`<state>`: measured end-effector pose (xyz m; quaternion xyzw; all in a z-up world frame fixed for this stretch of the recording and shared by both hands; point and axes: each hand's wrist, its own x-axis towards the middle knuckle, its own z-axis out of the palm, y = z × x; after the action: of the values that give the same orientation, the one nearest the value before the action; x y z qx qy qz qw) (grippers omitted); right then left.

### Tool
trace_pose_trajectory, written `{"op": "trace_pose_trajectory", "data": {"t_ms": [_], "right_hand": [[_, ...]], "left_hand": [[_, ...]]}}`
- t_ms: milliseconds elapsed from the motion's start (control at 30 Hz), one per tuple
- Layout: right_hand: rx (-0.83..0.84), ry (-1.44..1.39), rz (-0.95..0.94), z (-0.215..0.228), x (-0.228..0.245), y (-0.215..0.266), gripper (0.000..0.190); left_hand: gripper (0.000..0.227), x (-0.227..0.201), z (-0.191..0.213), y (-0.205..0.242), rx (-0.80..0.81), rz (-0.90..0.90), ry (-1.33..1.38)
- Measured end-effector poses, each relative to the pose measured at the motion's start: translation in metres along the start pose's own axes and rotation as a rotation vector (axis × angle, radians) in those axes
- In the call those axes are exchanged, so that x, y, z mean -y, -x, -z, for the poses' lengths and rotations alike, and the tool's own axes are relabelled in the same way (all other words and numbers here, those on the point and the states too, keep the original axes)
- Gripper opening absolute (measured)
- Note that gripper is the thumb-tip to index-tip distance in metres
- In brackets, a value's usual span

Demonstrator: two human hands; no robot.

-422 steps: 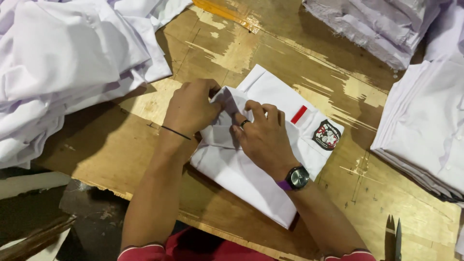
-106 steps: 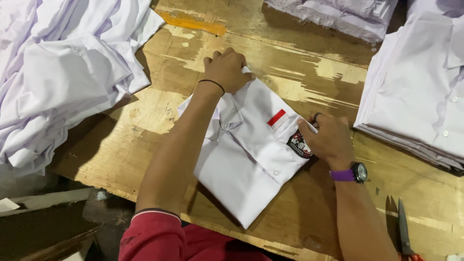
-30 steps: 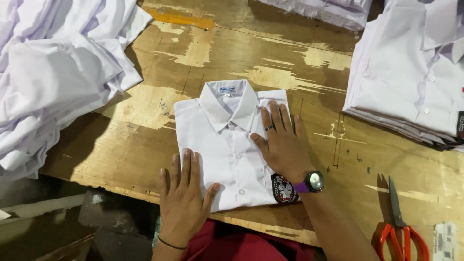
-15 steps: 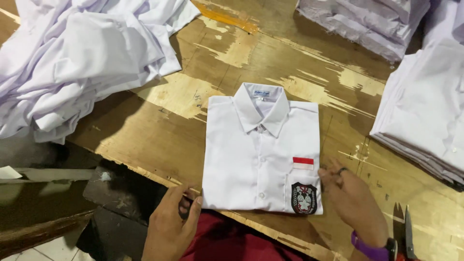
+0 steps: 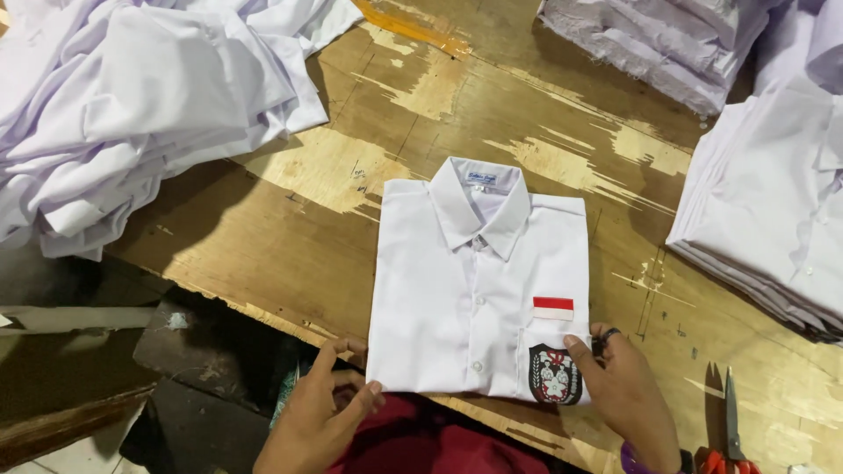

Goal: Folding white school shirts on a wooden workbench

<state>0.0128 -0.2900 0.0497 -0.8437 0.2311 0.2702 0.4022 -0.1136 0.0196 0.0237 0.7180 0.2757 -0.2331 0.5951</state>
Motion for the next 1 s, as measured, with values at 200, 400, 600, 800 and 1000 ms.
{"op": "trace_pose_trajectory", "data": {"t_ms": [200, 400, 600, 800, 1000], "right_hand": [[0.022, -0.095, -0.104, -0.008, 0.027, 0.015, 0.065], [0.020, -0.094, -0.080, -0.015, 0.034, 0.017, 0.051], [0.043, -0.064, -0.018, -0.014, 0.027, 0.014, 0.086], [-0.017, -0.120, 0.258, -0.004, -0.002, -0.042, 0.057], [0.055, -0.551, 0.784, -0.022, 0.003, -0.094, 0.056]], "left_hand": [[0.050, -0.011, 0.013, -0.013, -0.031, -0.312, 0.007], [0.074, -0.035, 0.025, -0.040, -0.011, -0.273, 0.172], [0.069, -0.056, 0.002, -0.057, -0.050, -0.465, -0.011], [0.077, -0.078, -0.023, -0.083, 0.019, -0.611, 0.266], [0.069, -0.082, -0.031, -0.116, -0.125, -0.665, 0.037]]}}
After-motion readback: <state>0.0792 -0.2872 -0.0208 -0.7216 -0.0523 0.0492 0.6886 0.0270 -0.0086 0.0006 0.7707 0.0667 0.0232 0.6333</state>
